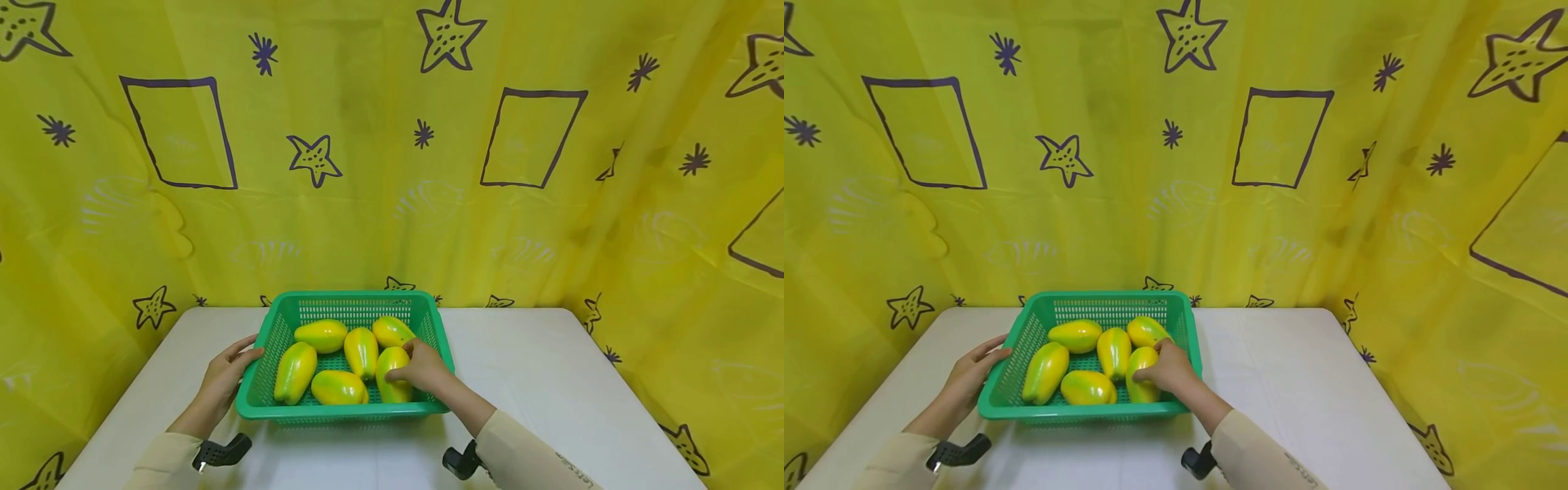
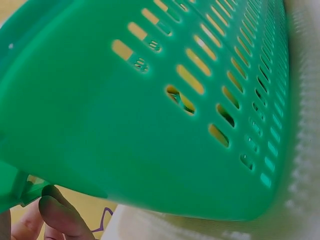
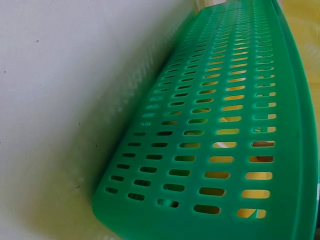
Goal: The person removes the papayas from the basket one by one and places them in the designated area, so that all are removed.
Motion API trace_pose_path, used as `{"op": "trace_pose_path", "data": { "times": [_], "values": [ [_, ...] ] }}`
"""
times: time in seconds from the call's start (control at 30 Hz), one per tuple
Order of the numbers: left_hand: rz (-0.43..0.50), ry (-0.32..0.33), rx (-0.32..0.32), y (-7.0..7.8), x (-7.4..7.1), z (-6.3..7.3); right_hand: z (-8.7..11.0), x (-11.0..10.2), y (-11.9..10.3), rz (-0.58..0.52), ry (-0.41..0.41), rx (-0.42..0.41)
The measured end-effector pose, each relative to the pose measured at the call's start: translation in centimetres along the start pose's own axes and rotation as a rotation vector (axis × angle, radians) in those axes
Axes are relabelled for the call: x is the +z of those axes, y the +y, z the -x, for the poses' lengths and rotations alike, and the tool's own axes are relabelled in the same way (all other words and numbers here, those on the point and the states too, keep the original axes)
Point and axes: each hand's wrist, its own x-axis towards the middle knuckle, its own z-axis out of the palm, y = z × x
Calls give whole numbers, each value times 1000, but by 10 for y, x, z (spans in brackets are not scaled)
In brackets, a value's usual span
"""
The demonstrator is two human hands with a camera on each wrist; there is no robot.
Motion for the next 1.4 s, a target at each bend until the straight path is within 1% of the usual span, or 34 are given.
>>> {"op": "trace_pose_path", "data": {
  "times": [0.27, 0.5, 0.77, 0.9, 1.03, 1.13, 1.27, 1.4],
  "values": [
    [-27, -6, -21, 2, 1, 2, 3, -2, -3, -11, 2, 5],
    [-53, -12, -22, 1, -1, 2, 5, -8, -5, -46, -9, 1],
    [-59, -17, -26, 2, -1, 3, 6, -13, -4, -74, -12, 21],
    [-67, -16, -24, 3, -1, 3, 8, -17, -5, -80, -27, 26],
    [-75, -21, -19, 3, -2, 3, 11, -22, -5, -133, -48, 43],
    [-74, -21, -27, 4, -2, 3, 13, -25, -6, -173, -51, 51],
    [-79, -26, -37, 5, -3, 3, 14, -28, -7, -195, -49, 54],
    [-84, -37, -37, 6, -4, 2, 15, -29, -7, -222, -55, 74]
  ]
}}
